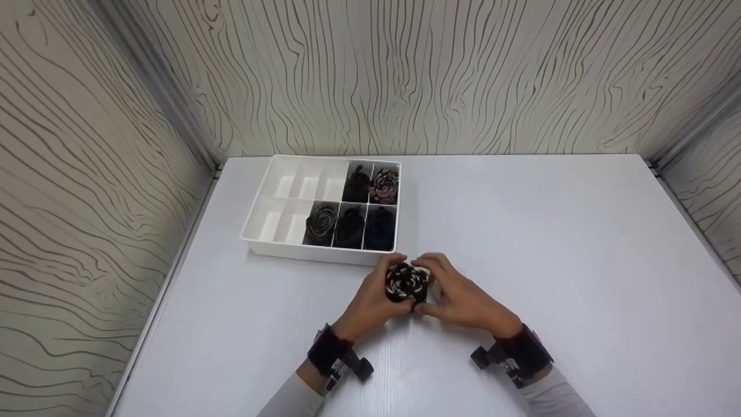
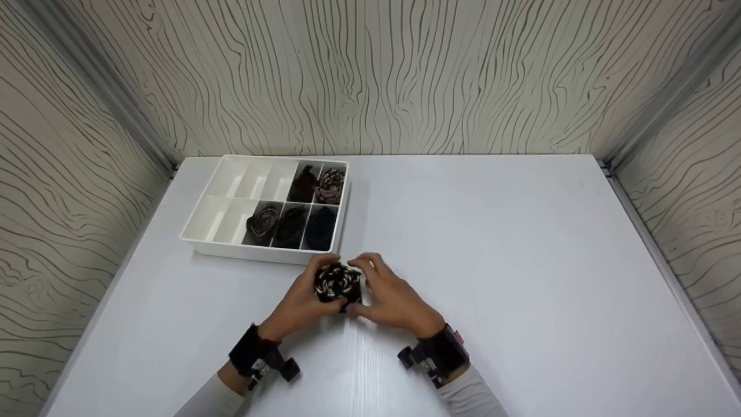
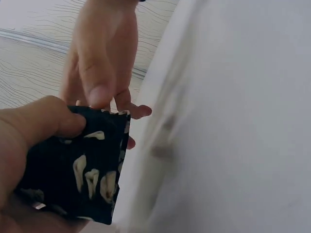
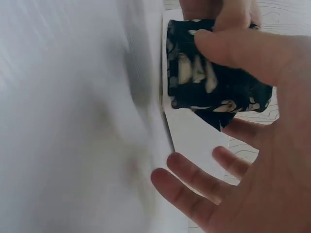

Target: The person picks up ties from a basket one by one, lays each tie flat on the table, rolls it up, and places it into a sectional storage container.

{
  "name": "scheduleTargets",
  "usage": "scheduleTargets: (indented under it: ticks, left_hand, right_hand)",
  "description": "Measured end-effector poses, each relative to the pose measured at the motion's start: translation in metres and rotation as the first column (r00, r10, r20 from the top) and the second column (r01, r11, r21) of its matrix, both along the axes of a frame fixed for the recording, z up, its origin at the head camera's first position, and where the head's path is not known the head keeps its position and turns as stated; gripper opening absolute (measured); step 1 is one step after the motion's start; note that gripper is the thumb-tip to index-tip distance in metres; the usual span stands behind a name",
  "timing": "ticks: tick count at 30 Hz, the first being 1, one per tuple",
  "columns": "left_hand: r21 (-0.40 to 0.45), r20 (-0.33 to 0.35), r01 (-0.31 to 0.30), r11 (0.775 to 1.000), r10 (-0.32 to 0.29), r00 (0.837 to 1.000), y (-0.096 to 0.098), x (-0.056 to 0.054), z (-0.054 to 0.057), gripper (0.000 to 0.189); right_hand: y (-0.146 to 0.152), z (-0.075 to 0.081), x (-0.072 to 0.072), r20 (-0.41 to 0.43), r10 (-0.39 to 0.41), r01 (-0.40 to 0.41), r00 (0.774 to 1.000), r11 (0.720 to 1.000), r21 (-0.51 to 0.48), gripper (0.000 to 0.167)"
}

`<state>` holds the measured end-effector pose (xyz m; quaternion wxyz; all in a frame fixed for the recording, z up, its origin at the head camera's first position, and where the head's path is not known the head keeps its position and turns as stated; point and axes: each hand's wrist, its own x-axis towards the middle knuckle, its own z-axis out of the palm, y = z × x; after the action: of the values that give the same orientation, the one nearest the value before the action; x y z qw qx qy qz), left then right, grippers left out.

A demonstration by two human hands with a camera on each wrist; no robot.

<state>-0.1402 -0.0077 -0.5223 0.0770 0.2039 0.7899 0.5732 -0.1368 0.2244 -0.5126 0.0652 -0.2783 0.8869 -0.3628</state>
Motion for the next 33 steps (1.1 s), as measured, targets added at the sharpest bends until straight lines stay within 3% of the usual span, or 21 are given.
scheduleTargets:
  ticks: [6,11,18,25,30,33]
  left_hand:
    - [-0.041,-0.002,0.033,0.999,-0.033,0.999,0.000,0.000,-0.007,0.065]
    - [-0.128,-0.020,0.037,0.991,-0.040,0.999,-0.001,0.002,-0.006,0.059]
    - [-0.260,-0.079,0.004,0.966,-0.025,0.997,-0.001,0.004,-0.004,0.056]
    - [-0.254,-0.141,-0.046,0.966,0.010,0.990,-0.002,0.004,-0.002,0.049]
    - [-0.222,-0.168,-0.100,0.970,0.063,0.984,-0.007,0.004,0.011,0.053]
    - [-0.189,-0.184,-0.140,0.972,0.105,0.977,-0.010,0.003,0.021,0.057]
  right_hand:
    - [-0.004,-0.006,0.000,0.004,0.022,-0.022,1.000,1.000,0.005,0.051]
    - [-0.006,-0.009,0.002,-0.074,-0.002,0.006,0.997,0.999,0.049,0.044]
    - [-0.007,-0.011,0.003,-0.097,-0.013,0.017,0.995,0.999,0.040,0.044]
    - [-0.003,-0.009,-0.002,-0.020,0.014,-0.014,1.000,1.000,-0.003,0.045]
    - [0.001,-0.005,-0.011,-0.001,-0.021,0.021,1.000,0.999,-0.030,0.051]
    - [0.003,-0.005,-0.015,0.029,-0.054,0.056,0.998,0.997,-0.049,0.046]
